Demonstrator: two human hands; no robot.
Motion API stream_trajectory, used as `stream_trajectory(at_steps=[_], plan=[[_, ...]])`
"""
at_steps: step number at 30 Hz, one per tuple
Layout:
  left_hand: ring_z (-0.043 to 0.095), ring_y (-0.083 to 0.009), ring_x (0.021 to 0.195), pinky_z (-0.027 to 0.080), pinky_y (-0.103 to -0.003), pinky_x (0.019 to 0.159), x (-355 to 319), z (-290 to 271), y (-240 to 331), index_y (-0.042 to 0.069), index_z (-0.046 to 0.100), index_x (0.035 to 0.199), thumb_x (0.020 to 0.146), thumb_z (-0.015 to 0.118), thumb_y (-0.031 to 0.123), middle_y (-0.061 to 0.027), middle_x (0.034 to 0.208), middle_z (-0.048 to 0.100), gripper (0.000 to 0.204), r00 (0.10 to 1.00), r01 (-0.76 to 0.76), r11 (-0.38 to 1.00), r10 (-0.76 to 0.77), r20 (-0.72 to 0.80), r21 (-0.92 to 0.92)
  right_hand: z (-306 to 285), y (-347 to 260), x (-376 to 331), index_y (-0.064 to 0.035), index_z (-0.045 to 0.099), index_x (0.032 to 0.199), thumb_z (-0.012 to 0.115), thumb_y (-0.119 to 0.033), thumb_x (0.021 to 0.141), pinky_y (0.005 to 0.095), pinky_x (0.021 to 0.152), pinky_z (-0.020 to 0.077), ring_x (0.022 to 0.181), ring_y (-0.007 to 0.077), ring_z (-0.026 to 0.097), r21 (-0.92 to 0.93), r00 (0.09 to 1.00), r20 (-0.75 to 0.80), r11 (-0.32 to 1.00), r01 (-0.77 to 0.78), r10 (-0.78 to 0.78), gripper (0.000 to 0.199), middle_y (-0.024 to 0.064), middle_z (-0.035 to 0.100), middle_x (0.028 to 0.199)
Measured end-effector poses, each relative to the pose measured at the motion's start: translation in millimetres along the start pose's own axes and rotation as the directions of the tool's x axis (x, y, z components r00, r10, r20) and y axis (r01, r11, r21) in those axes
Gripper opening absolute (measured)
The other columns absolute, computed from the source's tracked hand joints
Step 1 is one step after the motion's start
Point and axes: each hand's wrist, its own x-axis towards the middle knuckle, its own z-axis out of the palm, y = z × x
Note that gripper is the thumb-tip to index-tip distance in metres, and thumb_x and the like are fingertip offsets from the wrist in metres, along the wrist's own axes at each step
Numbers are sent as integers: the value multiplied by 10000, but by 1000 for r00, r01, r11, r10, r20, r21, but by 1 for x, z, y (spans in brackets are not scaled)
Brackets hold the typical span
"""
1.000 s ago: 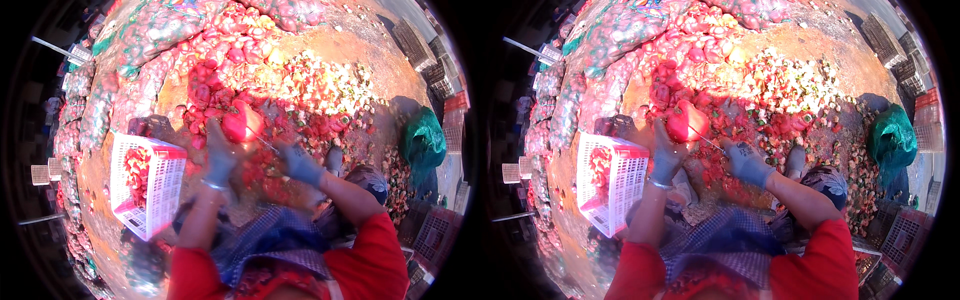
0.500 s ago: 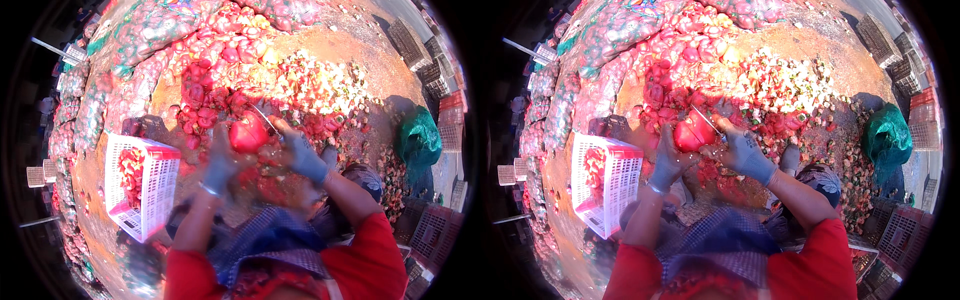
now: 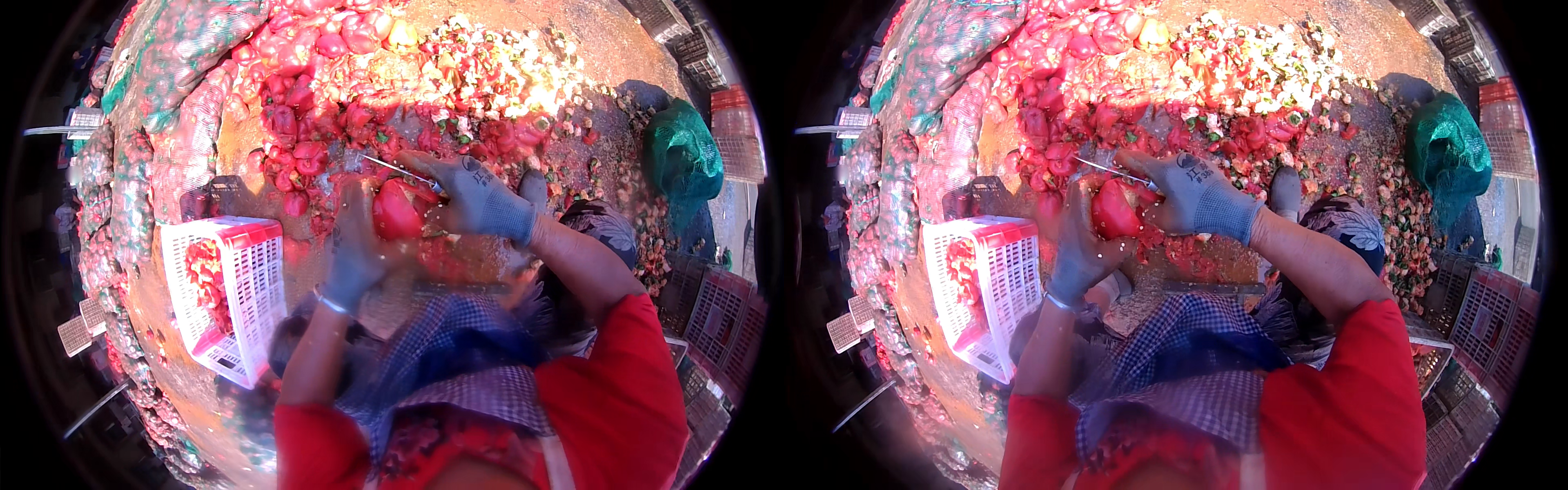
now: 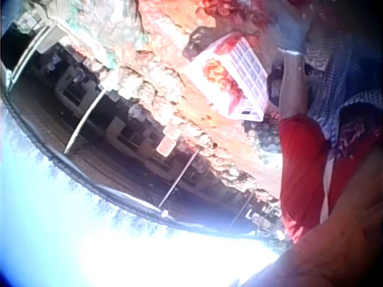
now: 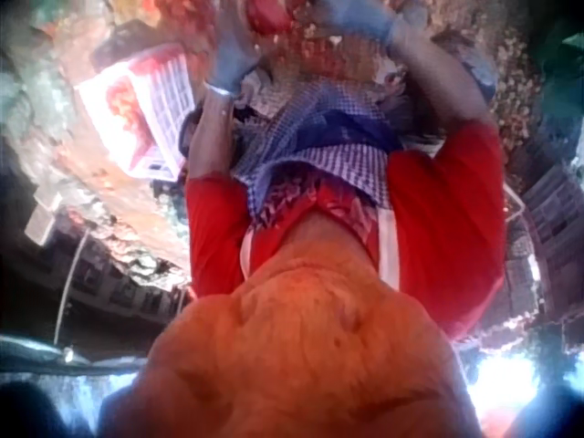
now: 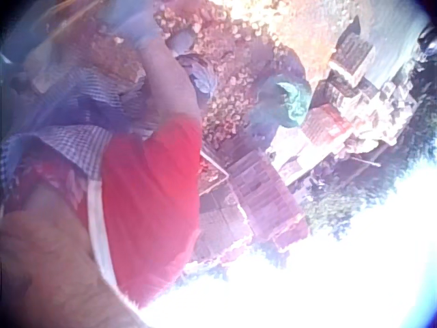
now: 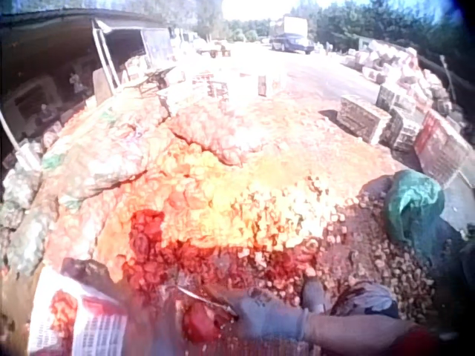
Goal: The person cuts red bell peppers using a knife and places the pieces into a white plastic basket.
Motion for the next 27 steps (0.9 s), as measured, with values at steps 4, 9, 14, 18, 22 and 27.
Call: stream_trajectory(at_steps=[4,9,14,18,22,27], plan=[[367,-480,1292,328,-489,1075,-7,-8,-1,-95,242,1425,627,834,390,-343,1403,336,1105,967,176,983,-162,196,-56,6,12,3,-104,442,1424,728,-166,783,400,833,529,962,312,681,-98,992,-96,992,75,-85,704,218,624,1179],[420,-507,1264,381,-505,1046,-5,-17,4,-38,269,1453,610,864,411,-357,1384,391,1125,975,123,985,-97,199,-123,0,14,2,-121,491,1376,686,-191,742,449,782,521,922,368,665,14,986,-117,992,123,-120,667,230,652,1043],[504,-454,1199,435,-485,995,-14,-16,-10,-42,323,1421,599,882,410,-313,1333,461,1092,978,142,979,-116,173,-145,0,18,2,-126,534,1337,697,-186,743,450,756,520,890,371,668,7,968,-173,982,188,-184,619,232,657,1002],[517,-307,1210,450,-414,1011,-13,-21,-3,-10,372,1384,611,884,236,-179,1324,487,959,965,244,915,-197,173,-321,-5,19,-3,-132,562,1309,692,-176,766,432,729,528,839,353,670,-34,969,-183,986,164,-167,561,227,660,981],[516,-245,1217,454,-383,1023,-2,-32,3,8,366,1385,601,901,189,-122,1324,492,966,968,237,820,-155,196,-521,-7,26,2,-144,567,1309,681,-144,787,401,714,533,790,340,662,48,964,-206,982,181,-168,534,236,653,968],[534,-251,1194,488,-382,977,1,-37,12,2,340,1407,646,842,93,-124,1311,512,916,947,297,596,-285,148,-746,-8,25,5,-88,569,1300,649,-73,797,362,747,537,827,234,677,241,965,-235,955,170,-113,510,165,683,1043]])
